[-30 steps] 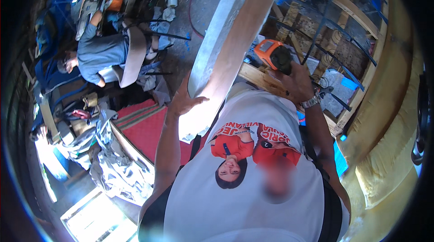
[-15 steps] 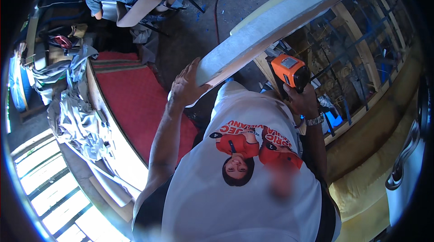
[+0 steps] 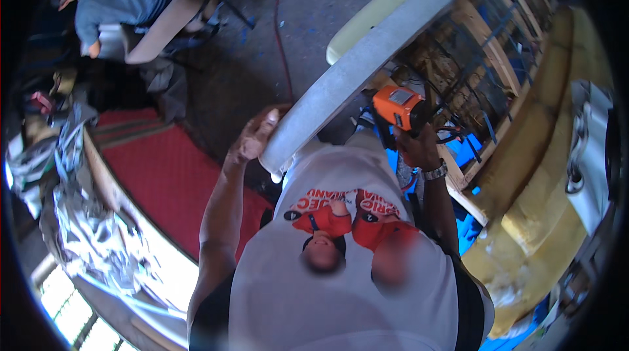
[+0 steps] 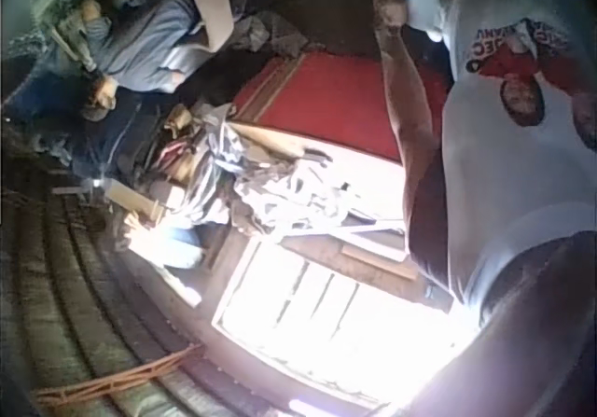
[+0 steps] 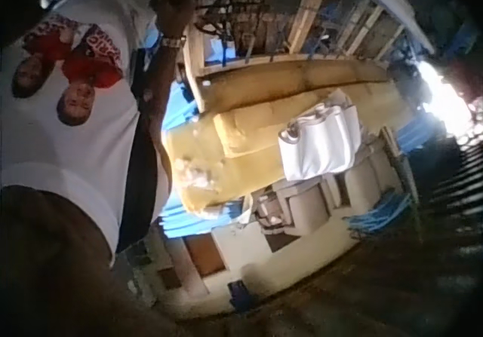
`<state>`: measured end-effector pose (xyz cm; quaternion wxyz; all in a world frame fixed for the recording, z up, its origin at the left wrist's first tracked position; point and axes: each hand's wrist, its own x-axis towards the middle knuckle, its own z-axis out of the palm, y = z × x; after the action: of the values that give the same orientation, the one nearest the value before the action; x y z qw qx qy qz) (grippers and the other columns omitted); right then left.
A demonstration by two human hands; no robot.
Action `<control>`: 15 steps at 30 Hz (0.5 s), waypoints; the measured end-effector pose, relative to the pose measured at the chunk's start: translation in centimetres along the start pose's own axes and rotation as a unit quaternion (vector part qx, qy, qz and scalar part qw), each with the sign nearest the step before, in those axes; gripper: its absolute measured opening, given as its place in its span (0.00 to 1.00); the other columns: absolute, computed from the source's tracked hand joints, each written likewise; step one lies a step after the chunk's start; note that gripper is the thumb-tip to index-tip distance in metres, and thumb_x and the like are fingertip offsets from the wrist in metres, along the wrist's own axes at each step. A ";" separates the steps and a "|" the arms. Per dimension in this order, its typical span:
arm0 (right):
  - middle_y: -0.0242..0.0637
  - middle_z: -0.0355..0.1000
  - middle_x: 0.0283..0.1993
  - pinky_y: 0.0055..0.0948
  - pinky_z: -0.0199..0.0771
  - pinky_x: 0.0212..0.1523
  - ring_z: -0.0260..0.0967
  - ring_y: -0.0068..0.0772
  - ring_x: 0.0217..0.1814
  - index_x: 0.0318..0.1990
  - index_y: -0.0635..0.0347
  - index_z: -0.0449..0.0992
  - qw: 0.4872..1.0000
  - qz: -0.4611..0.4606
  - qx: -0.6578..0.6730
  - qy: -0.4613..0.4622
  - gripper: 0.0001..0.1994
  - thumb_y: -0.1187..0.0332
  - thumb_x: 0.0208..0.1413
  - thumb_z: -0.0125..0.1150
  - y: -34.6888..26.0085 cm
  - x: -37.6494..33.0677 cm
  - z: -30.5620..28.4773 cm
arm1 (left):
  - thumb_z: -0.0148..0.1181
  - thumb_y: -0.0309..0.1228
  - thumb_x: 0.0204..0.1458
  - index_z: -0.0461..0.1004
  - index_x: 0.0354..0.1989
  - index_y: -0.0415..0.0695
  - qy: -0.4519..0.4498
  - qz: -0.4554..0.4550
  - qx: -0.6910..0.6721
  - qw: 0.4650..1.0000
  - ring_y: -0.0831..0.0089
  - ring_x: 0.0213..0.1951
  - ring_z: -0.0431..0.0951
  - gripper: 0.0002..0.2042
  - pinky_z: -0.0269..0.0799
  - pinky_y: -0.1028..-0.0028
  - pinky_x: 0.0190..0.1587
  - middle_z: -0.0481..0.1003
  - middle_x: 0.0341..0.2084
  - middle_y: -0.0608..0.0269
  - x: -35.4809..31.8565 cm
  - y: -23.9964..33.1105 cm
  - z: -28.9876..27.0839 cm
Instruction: Applying foam padding and stapling it onto a wooden couch frame.
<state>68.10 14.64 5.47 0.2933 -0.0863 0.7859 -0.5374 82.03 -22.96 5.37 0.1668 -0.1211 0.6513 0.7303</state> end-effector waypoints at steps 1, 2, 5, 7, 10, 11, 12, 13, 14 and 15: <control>0.33 0.79 0.39 0.32 0.75 0.44 0.72 0.24 0.40 0.52 0.60 0.79 1.000 0.001 -0.006 0.027 0.18 0.61 0.57 0.69 -0.2 -0.3 0.9 | 0.58 0.62 0.57 0.54 0.73 0.39 -0.036 -0.021 -0.015 0.999 0.62 0.65 0.67 0.46 0.63 0.63 0.65 0.68 0.63 0.47 1.2 -0.3 -0.2; 0.33 0.80 0.40 0.32 0.75 0.45 0.72 0.23 0.41 0.51 0.60 0.79 1.000 -0.017 0.015 0.022 0.17 0.62 0.57 0.69 -0.4 -0.8 1.9 | 0.59 0.60 0.57 0.48 0.76 0.40 -0.081 -0.038 0.049 0.995 0.62 0.68 0.64 0.48 0.60 0.64 0.68 0.64 0.67 0.47 2.4 -0.5 -0.4; 0.32 0.79 0.38 0.31 0.75 0.41 0.72 0.22 0.39 0.50 0.60 0.80 0.997 -0.040 0.024 0.059 0.16 0.62 0.58 0.70 -0.8 -2.8 4.2 | 0.63 0.57 0.55 0.42 0.77 0.41 -0.110 -0.034 0.072 0.991 0.60 0.70 0.61 0.51 0.56 0.64 0.70 0.60 0.69 0.46 3.4 -0.9 0.2; 0.31 0.77 0.34 0.30 0.74 0.36 0.70 0.20 0.34 0.49 0.61 0.80 0.993 0.073 0.043 0.080 0.16 0.61 0.58 0.70 -1.1 -4.0 5.3 | 0.69 0.52 0.53 0.40 0.77 0.39 -0.130 0.002 0.086 0.988 0.59 0.72 0.57 0.53 0.53 0.63 0.72 0.57 0.71 0.44 3.3 -0.9 1.4; 0.30 0.75 0.30 0.31 0.72 0.32 0.68 0.20 0.31 0.46 0.60 0.80 0.989 0.099 0.009 0.107 0.14 0.61 0.58 0.70 -1.3 -5.2 6.1 | 0.76 0.38 0.48 0.40 0.77 0.37 -0.094 0.056 0.173 0.979 0.60 0.70 0.59 0.55 0.55 0.63 0.71 0.58 0.70 0.44 2.5 -0.8 3.1; 0.31 0.75 0.29 0.32 0.73 0.34 0.68 0.20 0.32 0.45 0.60 0.80 0.988 0.097 -0.011 0.122 0.14 0.61 0.58 0.70 -1.3 -5.4 6.3 | 0.76 0.38 0.48 0.40 0.77 0.37 -0.089 0.073 0.178 0.977 0.60 0.70 0.59 0.55 0.55 0.63 0.71 0.58 0.70 0.44 2.4 -0.8 3.5; 0.35 0.77 0.30 0.35 0.75 0.37 0.71 0.27 0.32 0.46 0.58 0.80 0.989 0.042 -0.047 0.136 0.15 0.60 0.57 0.71 -1.1 -5.5 6.5 | 0.76 0.39 0.49 0.41 0.77 0.37 -0.088 0.070 0.192 0.975 0.58 0.70 0.60 0.54 0.56 0.62 0.71 0.58 0.70 0.43 2.2 -0.7 3.8; 0.35 0.77 0.30 0.35 0.75 0.37 0.71 0.27 0.32 0.46 0.58 0.80 0.990 0.028 -0.037 0.135 0.15 0.60 0.57 0.71 -0.9 -5.5 6.7 | 0.75 0.40 0.49 0.42 0.76 0.37 -0.086 0.067 0.207 0.972 0.57 0.70 0.61 0.54 0.57 0.62 0.70 0.58 0.70 0.42 2.1 -0.7 4.0; 0.37 0.79 0.32 0.36 0.75 0.39 0.73 0.31 0.33 0.47 0.58 0.80 0.988 0.013 -0.047 0.147 0.16 0.60 0.56 0.71 -0.6 -5.5 6.9 | 0.75 0.40 0.49 0.42 0.76 0.37 -0.085 0.072 0.217 0.970 0.57 0.70 0.61 0.54 0.57 0.62 0.70 0.58 0.70 0.42 2.0 -0.7 4.1; 0.40 0.81 0.34 0.38 0.76 0.40 0.75 0.35 0.34 0.48 0.58 0.80 0.984 0.027 -0.067 0.166 0.16 0.59 0.56 0.71 -0.2 -5.6 7.1 | 0.75 0.41 0.49 0.42 0.76 0.38 -0.077 0.075 0.246 0.963 0.55 0.70 0.61 0.53 0.58 0.61 0.70 0.58 0.70 0.41 1.9 -0.7 4.1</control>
<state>76.51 11.44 5.92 0.1670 0.0056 0.8599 -0.4823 80.69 -18.64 4.51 0.1861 0.0291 0.8032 0.5651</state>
